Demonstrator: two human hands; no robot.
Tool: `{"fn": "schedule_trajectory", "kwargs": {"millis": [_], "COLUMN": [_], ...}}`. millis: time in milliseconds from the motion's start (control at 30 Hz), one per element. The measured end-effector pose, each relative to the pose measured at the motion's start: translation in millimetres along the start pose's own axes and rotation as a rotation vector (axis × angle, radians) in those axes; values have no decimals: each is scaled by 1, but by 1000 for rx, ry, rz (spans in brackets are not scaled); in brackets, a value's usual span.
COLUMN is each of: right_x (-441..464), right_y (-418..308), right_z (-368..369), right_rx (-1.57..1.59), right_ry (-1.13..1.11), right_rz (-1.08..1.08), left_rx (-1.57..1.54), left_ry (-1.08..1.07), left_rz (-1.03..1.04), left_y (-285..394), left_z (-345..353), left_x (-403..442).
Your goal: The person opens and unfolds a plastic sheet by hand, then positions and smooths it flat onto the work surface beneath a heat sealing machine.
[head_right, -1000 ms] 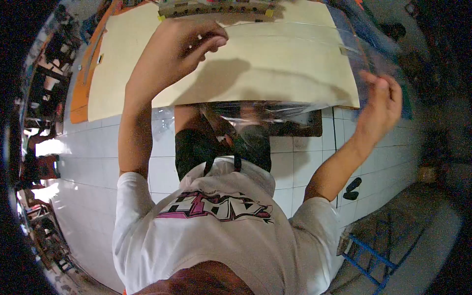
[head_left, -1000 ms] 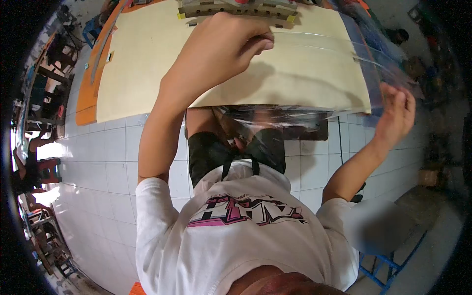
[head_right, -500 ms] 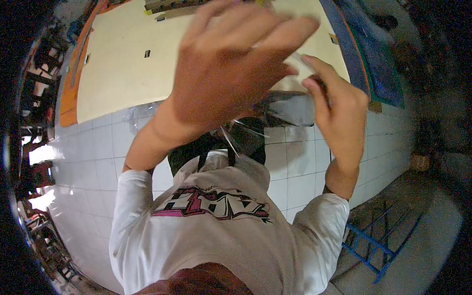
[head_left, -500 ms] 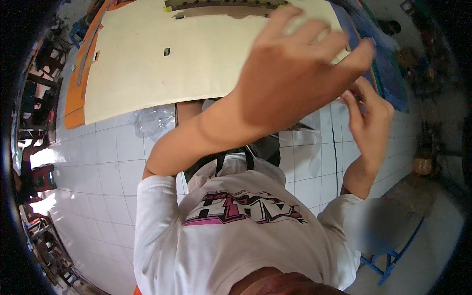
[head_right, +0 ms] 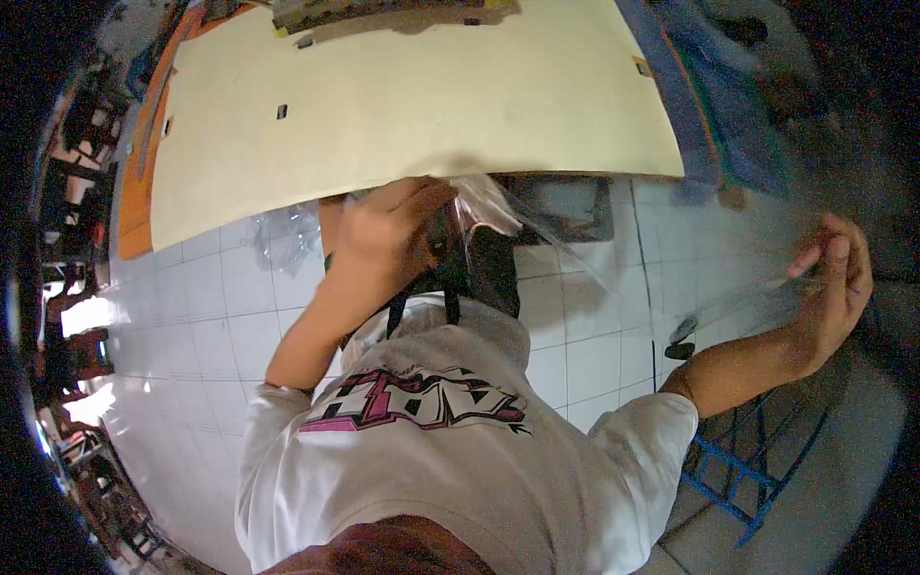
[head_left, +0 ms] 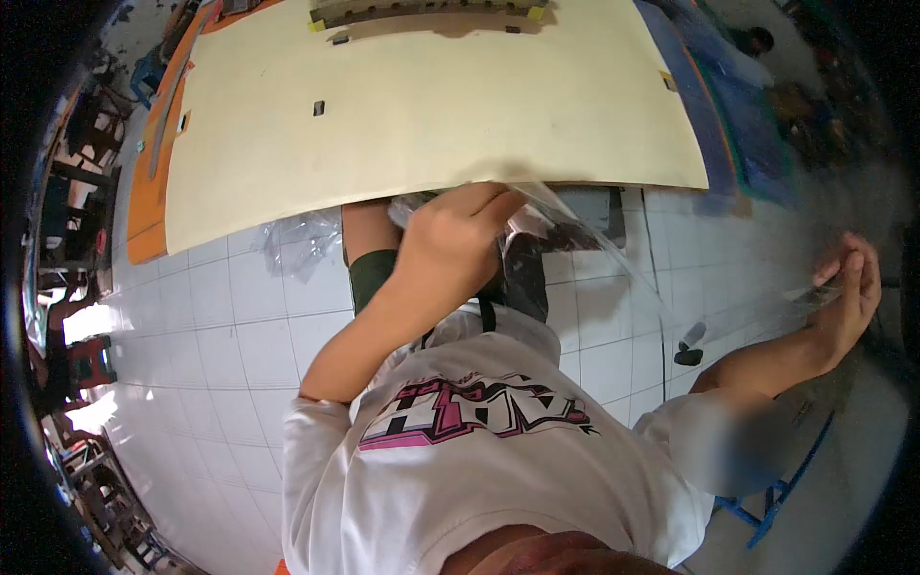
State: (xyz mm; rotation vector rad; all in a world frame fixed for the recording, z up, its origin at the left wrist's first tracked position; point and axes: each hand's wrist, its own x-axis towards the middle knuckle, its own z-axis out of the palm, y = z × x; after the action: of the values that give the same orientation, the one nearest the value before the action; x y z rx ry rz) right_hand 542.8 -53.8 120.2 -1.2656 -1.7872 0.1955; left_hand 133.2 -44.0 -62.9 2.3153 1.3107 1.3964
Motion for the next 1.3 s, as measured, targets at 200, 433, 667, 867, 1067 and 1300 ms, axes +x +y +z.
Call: {"fn": "schedule_trajectory", "kwargs": {"millis": [200, 433, 667, 867, 1067, 1300], "right_x": [2, -7, -11, -12, -21, -77], "right_y": [31, 61, 75, 74, 65, -32], "right_z": [-59, -76, -74, -75, -38, 135], "right_rx": [31, 73, -84, -45, -33, 321], "right_ry": [128, 206, 218, 206, 261, -359], "right_rz": [155, 364, 450, 464, 533, 142], "left_rx": [42, -141, -398, -586, -953, -973], "left_ry": [-544, -659, -832, -855, -342, -261], "left_rz": [-39, 100, -31, -187, -619, -420], "left_y": [26, 10, -32, -68, -58, -29], "left_z": [-88, -107, -111, -107, -58, 1], "left_x": [26, 56, 78, 75, 63, 45]}}
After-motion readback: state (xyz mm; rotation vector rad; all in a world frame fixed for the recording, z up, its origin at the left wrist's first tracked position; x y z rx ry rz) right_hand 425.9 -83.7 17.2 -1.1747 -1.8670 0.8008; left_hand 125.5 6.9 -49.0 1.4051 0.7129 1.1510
